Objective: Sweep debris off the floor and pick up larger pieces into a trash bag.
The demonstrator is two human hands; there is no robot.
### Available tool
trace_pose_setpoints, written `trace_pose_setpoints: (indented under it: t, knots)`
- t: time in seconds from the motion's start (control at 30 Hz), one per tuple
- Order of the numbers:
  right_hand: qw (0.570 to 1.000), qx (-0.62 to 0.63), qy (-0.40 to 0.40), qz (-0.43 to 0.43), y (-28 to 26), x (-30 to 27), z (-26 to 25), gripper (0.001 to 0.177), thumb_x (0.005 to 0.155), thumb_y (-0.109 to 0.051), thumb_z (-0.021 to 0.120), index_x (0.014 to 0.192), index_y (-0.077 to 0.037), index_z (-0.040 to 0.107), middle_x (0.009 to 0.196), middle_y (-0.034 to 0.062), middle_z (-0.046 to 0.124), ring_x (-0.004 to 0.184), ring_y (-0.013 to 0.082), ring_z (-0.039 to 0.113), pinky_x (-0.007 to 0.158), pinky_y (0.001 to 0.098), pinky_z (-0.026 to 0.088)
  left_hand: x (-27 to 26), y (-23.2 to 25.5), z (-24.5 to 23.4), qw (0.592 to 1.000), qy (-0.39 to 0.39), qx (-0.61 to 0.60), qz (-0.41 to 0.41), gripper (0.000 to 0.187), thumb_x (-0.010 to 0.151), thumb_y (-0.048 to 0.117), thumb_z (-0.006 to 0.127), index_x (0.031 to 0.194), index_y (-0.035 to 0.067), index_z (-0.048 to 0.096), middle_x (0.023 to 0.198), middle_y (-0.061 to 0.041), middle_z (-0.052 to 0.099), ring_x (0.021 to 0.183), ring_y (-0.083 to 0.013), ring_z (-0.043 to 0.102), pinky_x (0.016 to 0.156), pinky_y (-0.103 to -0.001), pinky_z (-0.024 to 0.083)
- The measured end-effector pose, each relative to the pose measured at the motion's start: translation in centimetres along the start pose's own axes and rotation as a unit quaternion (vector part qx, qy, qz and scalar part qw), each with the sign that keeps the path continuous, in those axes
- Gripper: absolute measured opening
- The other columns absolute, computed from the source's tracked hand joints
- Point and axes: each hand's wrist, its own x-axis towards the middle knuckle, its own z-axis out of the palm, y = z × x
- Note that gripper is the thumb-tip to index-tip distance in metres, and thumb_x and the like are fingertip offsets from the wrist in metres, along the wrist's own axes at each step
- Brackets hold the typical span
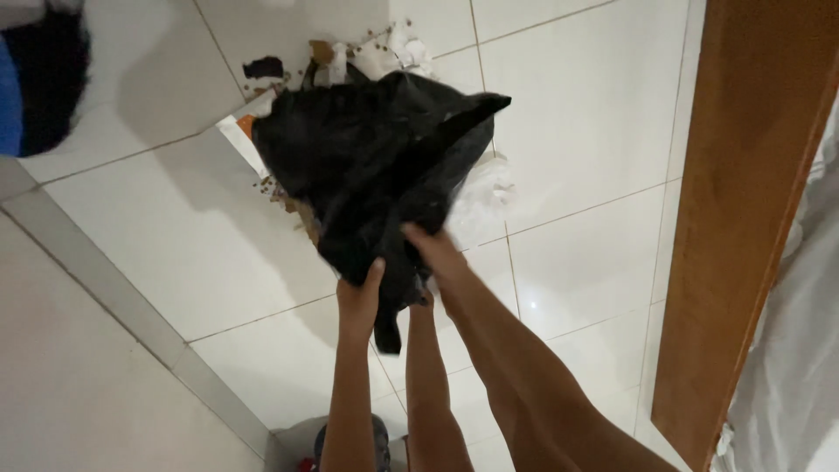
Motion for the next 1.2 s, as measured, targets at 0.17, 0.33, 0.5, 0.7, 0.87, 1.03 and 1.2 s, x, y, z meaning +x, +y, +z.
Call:
trace_pose_setpoints:
  t: [0.17,0.33,0.5,0.7,0.87,1.03,1.2]
  knots:
    - [0.986,0.084,-0.128,0.063,5.9,2.0,11.8,0.061,0.092,-0.018,0.077,0.147,-0.007,0.054,0.125,0.0214,0.067,0.106,0.0345,0.069,0.092,0.0529,0.055,-4.2,-0.7,-5.6,0.987,0.097,-0.125,-0.02,0.063,0.098,0.039,0.07,0.14,-0.005,0.057,0.134,-0.028,0.062,0.126,-0.0388,0.059,0.106,-0.051,0.048]
    - [0.95,0.126,-0.277,0.072,9.2,4.2,20.0,0.04,0.084,-0.006,0.073,0.122,-0.002,0.064,0.109,0.0143,0.072,0.092,0.0248,0.069,0.084,0.0398,0.056,-4.9,-3.4,-11.9,0.836,0.343,-0.426,0.029,0.065,0.084,0.045,0.07,0.132,0.001,0.061,0.134,-0.017,0.067,0.115,-0.0288,0.069,0.096,-0.046,0.059]
    - [0.937,0.119,-0.328,-0.009,14.8,12.6,22.1,0.038,0.079,0.001,0.07,0.116,-0.002,0.064,0.093,0.0076,0.068,0.076,0.0149,0.063,0.065,0.0301,0.052,-3.0,-6.3,-15.4,0.749,0.513,-0.416,-0.059,0.111,0.076,0.064,0.074,0.148,0.009,0.011,0.155,-0.025,0.039,0.129,-0.0368,0.065,0.096,-0.052,0.06]
    - [0.843,-0.33,-0.304,-0.296,8.8,19.3,15.2,0.069,0.071,-0.046,0.084,0.123,-0.02,0.047,0.12,0.0032,0.05,0.113,0.02,0.05,0.092,0.0401,0.043,5.7,-7.8,-14.3,0.827,0.479,-0.277,0.098,0.06,0.1,0.043,0.067,0.136,-0.001,0.051,0.135,-0.022,0.06,0.123,-0.0316,0.063,0.104,-0.042,0.054]
    - [0.4,-0.811,-0.124,-0.409,6.6,22.9,7.0,0.144,0.057,-0.039,0.099,0.168,-0.03,0.007,0.168,0.017,0.02,0.152,0.0464,0.025,0.115,0.0704,0.032,13.6,-11.1,-13.5,0.873,0.447,-0.154,0.118,0.025,0.108,0.032,0.059,0.105,0.01,0.069,0.087,-0.001,0.07,0.074,-0.0097,0.065,0.065,-0.027,0.054]
    - [0.144,-0.643,0.018,-0.752,10.1,30.2,9.3,0.128,0.068,-0.022,0.09,0.161,-0.048,0.007,0.172,0.0051,0.013,0.154,0.0419,0.024,0.111,0.0774,0.028,18.8,-13.8,-11.4,0.85,0.458,-0.021,0.259,0.018,0.104,0.012,0.068,0.115,-0.001,0.062,0.103,-0.02,0.071,0.101,-0.0352,0.07,0.084,-0.048,0.053]
    - [0.163,-0.669,-0.072,-0.722,13.4,32.3,11.8,0.084,0.067,-0.023,0.092,0.133,-0.043,0.043,0.148,0.0073,0.039,0.138,0.0447,0.041,0.08,0.0633,0.051,21.0,-16.6,-11.0,0.847,0.461,-0.009,0.265,0.037,0.104,0.016,0.068,0.131,-0.001,0.05,0.107,-0.026,0.068,0.1,-0.0351,0.069,0.079,-0.049,0.051]
